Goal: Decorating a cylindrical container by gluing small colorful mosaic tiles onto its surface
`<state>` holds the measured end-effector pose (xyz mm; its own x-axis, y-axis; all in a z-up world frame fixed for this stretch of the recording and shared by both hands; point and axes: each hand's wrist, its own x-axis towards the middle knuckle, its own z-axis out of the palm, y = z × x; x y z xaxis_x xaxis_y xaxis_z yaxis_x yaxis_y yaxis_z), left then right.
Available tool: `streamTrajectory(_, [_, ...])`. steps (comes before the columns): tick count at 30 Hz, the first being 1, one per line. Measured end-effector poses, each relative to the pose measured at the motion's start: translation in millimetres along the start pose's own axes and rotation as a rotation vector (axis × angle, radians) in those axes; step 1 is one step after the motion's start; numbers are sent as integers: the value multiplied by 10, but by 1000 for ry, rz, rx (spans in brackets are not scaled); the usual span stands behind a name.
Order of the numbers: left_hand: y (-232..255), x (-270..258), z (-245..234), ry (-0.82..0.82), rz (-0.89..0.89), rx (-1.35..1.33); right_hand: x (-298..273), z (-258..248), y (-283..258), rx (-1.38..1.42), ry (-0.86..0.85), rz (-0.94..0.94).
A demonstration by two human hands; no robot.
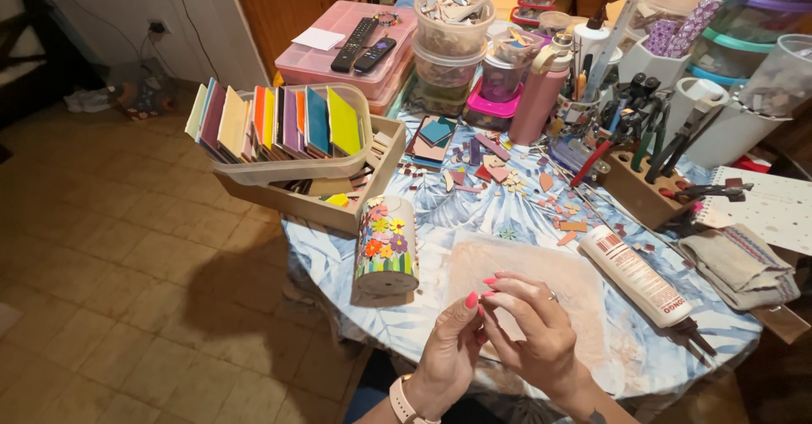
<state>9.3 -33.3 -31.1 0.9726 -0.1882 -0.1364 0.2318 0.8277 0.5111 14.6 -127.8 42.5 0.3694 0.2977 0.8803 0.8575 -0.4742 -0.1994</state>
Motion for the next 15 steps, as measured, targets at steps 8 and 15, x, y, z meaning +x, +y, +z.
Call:
streamTrajectory(8, [6,-29,38,-3,-13,-73,-53,9,46,-36,-17,-45])
streamTrajectory(15, [27,-49,43,-19,-19,-61,3,13,44,-4,-37,-91])
